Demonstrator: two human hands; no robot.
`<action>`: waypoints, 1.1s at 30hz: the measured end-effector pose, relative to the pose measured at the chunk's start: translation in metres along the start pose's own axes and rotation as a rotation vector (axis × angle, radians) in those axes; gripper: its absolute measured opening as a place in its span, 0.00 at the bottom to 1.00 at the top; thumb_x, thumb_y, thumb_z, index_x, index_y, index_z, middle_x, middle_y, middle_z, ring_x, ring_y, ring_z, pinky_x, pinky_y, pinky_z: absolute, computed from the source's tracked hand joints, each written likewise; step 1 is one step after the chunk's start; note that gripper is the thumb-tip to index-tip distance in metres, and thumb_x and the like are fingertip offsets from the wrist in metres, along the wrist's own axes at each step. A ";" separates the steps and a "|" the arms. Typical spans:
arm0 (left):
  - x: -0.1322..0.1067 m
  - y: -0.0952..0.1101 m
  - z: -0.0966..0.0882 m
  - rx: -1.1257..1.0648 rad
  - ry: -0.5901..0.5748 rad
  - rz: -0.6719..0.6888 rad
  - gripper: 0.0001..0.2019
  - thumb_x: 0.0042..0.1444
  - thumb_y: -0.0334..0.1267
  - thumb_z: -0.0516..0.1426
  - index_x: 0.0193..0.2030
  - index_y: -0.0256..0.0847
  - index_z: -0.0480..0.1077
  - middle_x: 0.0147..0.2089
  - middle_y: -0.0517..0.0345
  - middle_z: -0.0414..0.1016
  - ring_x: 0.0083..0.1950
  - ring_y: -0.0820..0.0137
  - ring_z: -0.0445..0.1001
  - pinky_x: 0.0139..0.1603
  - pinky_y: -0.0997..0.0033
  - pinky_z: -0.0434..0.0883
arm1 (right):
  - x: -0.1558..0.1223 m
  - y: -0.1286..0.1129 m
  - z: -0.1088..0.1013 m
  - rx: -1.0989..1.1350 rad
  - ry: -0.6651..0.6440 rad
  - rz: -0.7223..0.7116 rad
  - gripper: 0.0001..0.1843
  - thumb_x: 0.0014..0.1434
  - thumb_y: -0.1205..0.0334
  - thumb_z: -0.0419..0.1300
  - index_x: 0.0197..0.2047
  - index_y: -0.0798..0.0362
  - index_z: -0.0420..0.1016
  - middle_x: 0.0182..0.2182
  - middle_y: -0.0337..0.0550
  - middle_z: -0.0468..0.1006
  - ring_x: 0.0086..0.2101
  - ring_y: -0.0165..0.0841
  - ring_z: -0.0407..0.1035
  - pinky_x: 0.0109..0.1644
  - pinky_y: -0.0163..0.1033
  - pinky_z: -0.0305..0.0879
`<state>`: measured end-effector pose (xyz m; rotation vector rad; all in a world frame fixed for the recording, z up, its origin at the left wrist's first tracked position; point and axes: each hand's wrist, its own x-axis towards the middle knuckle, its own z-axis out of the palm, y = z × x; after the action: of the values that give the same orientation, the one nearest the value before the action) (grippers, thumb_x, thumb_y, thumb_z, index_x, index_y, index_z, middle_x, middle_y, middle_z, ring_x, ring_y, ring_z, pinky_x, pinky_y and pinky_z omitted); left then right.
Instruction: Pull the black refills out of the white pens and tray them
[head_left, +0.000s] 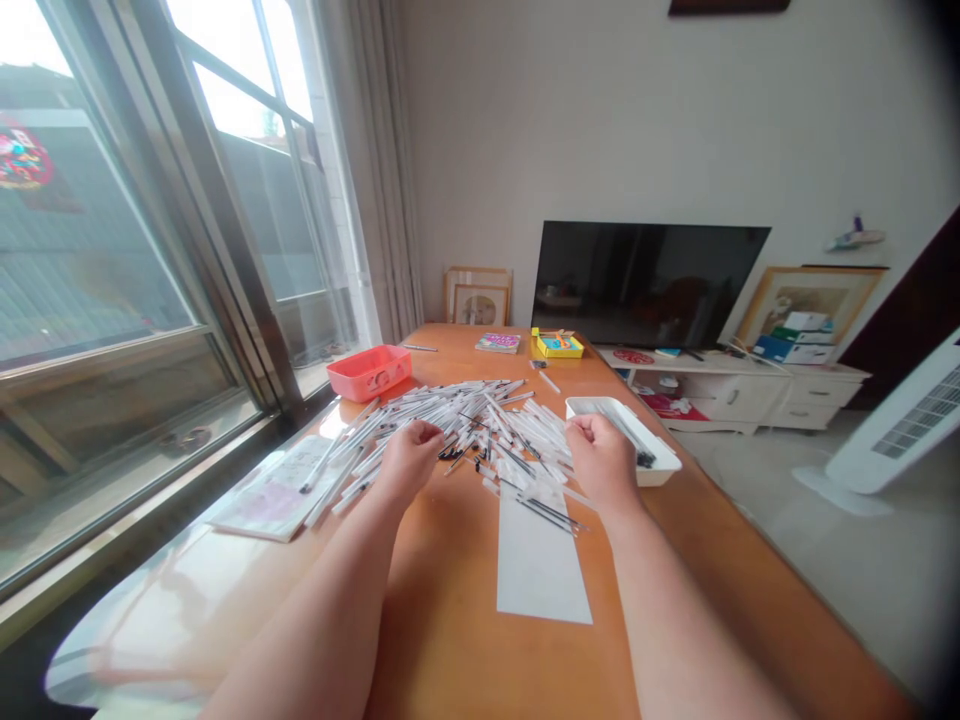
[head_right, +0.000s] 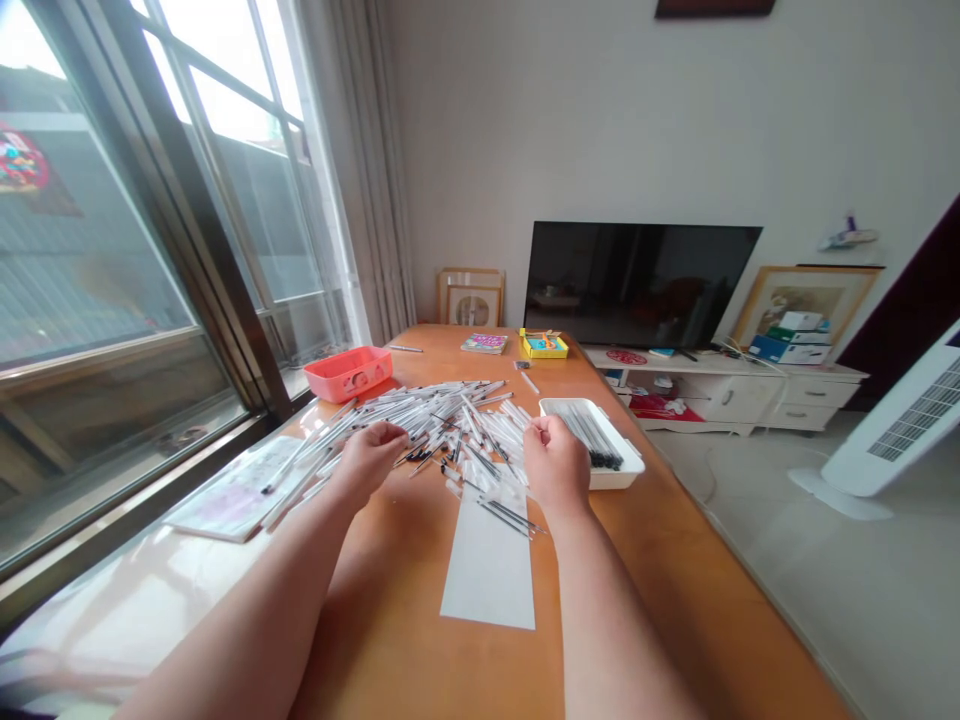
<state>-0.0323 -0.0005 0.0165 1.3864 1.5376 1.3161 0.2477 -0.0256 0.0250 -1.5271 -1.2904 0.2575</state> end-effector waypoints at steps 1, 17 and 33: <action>0.000 -0.005 0.003 0.159 -0.018 0.046 0.04 0.47 0.38 0.62 0.29 0.41 0.74 0.25 0.59 0.73 0.28 0.69 0.66 0.30 0.71 0.57 | 0.001 0.002 0.001 0.001 -0.004 0.004 0.13 0.58 0.54 0.56 0.37 0.50 0.78 0.29 0.42 0.80 0.30 0.37 0.69 0.36 0.38 0.60; -0.003 -0.018 0.019 0.512 -0.145 0.188 0.05 0.52 0.36 0.56 0.31 0.44 0.74 0.28 0.58 0.75 0.29 0.67 0.67 0.30 0.69 0.55 | -0.004 0.021 0.002 -0.384 -0.539 0.058 0.05 0.44 0.68 0.58 0.25 0.51 0.75 0.24 0.41 0.77 0.26 0.34 0.68 0.28 0.35 0.54; -0.012 -0.002 0.022 0.397 -0.171 0.245 0.08 0.54 0.41 0.56 0.30 0.41 0.73 0.28 0.59 0.73 0.32 0.68 0.68 0.32 0.70 0.58 | -0.006 0.008 -0.010 -0.213 -0.558 0.180 0.02 0.46 0.65 0.60 0.25 0.52 0.70 0.21 0.37 0.67 0.23 0.29 0.59 0.26 0.35 0.48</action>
<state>-0.0100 -0.0072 0.0075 1.9343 1.6059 1.0264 0.2572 -0.0346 0.0203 -1.8322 -1.6500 0.7204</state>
